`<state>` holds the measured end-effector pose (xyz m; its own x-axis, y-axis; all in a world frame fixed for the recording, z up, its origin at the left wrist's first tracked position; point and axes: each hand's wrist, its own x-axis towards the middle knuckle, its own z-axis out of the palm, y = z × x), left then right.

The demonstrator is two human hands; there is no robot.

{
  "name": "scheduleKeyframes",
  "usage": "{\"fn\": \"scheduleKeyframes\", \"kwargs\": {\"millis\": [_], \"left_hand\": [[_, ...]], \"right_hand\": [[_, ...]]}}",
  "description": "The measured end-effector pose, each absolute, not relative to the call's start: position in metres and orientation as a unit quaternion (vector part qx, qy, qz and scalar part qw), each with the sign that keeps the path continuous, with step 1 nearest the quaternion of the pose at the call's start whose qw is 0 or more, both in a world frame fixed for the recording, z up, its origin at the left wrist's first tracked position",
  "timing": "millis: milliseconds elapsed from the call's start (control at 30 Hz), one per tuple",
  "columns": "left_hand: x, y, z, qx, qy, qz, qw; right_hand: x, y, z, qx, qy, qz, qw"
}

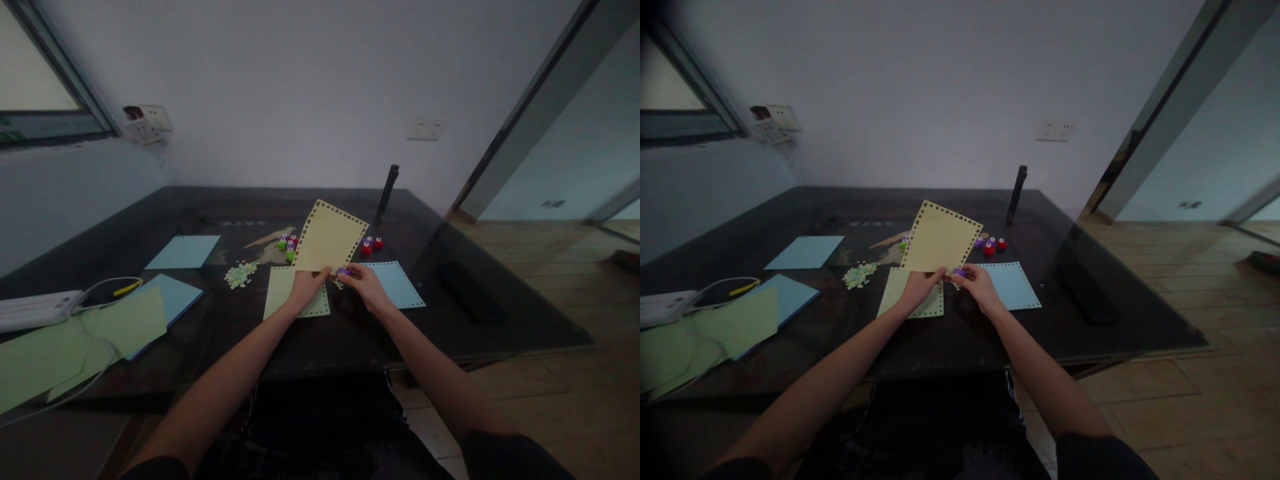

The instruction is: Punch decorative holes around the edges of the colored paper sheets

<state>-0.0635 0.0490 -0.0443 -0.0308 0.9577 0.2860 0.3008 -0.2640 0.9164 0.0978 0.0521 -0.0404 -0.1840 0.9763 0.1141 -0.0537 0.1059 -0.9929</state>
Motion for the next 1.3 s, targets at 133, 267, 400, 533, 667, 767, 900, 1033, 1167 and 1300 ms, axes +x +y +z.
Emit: {"fn": "scheduleKeyframes", "kwargs": {"millis": [133, 267, 400, 533, 667, 767, 900, 1033, 1167, 1300], "left_hand": [[-0.064, 0.049, -0.043, 0.616, 0.515, 0.498, 0.327], [-0.065, 0.049, -0.043, 0.605, 0.516, 0.505, 0.335], [-0.067, 0.051, -0.042, 0.599, 0.523, 0.508, 0.331], [-0.069, 0.051, -0.036, 0.590, 0.533, 0.511, 0.327], [-0.070, 0.049, -0.028, 0.580, 0.540, 0.514, 0.328], [-0.071, 0.048, -0.026, 0.578, 0.548, 0.511, 0.324], [-0.072, 0.050, -0.028, 0.578, 0.555, 0.505, 0.321], [-0.072, 0.052, -0.032, 0.584, 0.555, 0.503, 0.314], [-0.071, 0.052, -0.031, 0.587, 0.552, 0.500, 0.317], [-0.071, 0.051, -0.030, 0.586, 0.553, 0.499, 0.319]], "right_hand": [[0.098, 0.053, -0.041, -0.419, -0.550, 0.531, 0.491], [0.098, 0.052, -0.038, -0.423, -0.534, 0.547, 0.487], [0.098, 0.051, -0.035, -0.424, -0.532, 0.561, 0.471], [0.101, 0.053, -0.036, -0.415, -0.543, 0.565, 0.462], [0.106, 0.058, -0.041, -0.419, -0.546, 0.560, 0.461], [0.109, 0.061, -0.043, -0.425, -0.543, 0.560, 0.460], [0.110, 0.061, -0.041, -0.421, -0.533, 0.578, 0.452], [0.109, 0.059, -0.038, -0.422, -0.525, 0.592, 0.442], [0.108, 0.059, -0.037, -0.431, -0.531, 0.585, 0.435], [0.110, 0.060, -0.036, -0.442, -0.599, 0.505, 0.436]]}}
